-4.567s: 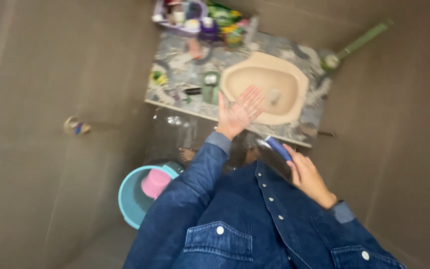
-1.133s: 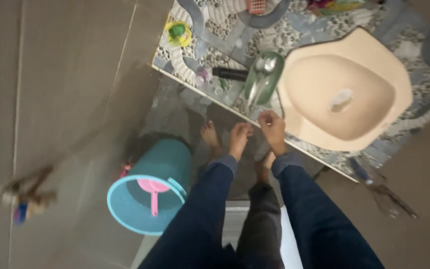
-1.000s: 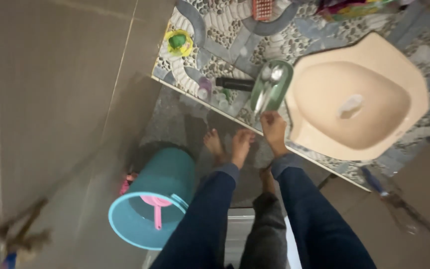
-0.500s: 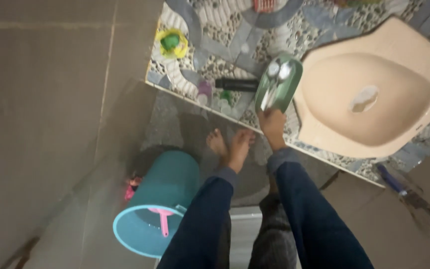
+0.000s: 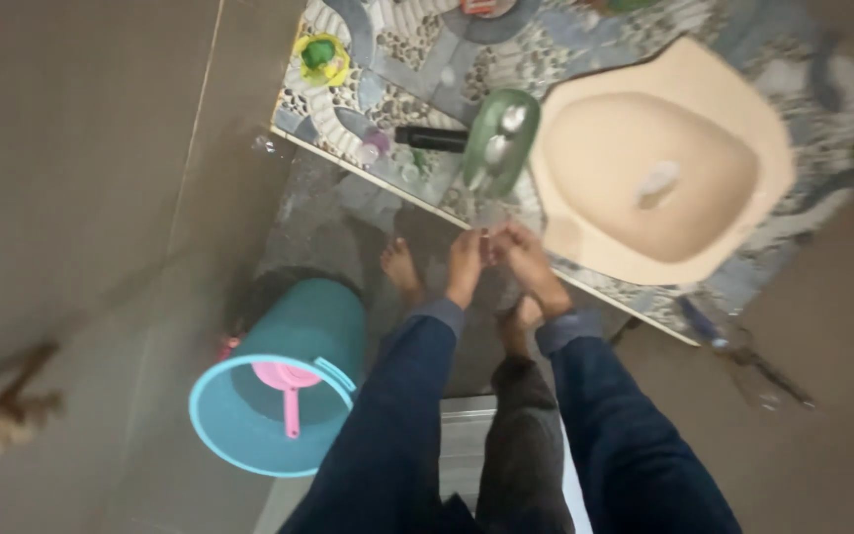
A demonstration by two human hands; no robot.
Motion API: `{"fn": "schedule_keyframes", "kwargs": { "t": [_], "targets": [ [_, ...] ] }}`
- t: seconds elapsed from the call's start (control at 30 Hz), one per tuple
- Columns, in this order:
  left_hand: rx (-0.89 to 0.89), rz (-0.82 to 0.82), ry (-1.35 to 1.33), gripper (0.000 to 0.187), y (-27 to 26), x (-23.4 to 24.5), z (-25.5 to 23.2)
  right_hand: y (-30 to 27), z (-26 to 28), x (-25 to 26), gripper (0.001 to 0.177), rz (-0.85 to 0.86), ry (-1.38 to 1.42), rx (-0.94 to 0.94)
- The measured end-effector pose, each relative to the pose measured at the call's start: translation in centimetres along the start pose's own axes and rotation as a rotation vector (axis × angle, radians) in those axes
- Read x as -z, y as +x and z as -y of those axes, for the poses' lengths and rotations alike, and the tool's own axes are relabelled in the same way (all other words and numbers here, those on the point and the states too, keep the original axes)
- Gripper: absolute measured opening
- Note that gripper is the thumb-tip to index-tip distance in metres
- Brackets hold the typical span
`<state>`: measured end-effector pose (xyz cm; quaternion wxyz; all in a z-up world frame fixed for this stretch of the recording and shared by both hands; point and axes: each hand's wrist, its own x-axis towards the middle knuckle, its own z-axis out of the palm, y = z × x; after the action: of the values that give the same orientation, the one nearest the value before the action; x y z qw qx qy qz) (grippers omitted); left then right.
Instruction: The person is cleaning several household items such as a brush, a scoop, and a container under running water in a bathroom sink area.
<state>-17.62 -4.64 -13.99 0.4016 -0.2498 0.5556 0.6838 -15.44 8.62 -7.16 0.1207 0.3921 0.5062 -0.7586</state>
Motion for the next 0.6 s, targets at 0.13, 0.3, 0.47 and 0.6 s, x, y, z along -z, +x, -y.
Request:
{"fn": "schedule_keyframes", "kwargs": {
  "t": [0.13, 0.3, 0.47, 0.6],
  "targets": [
    [0.07, 0.011, -0.189, 0.032, -5.6, -4.1, -8.8, -4.9, 0.4, 0.8, 0.011, 0.141, -0.056, 0.025],
    [-0.247, 0.05, -0.399, 0.035, -9.1, -2.8, -8.9, -9.0, 0.8, 0.5, 0.007, 0.419, -0.18, -0.013],
    [-0.351, -0.034, -0.571, 0.03, -13.0, 0.3, -13.2, -9.8, 5.9, -2.5, 0.015, 0.616, -0.456, -0.02],
    [-0.451, -0.13, -0.641, 0.034, -15.3, 4.0, -16.8, -8.7, 9.8, -7.3, 0.014, 0.724, -0.735, 0.065]
  ]
}}
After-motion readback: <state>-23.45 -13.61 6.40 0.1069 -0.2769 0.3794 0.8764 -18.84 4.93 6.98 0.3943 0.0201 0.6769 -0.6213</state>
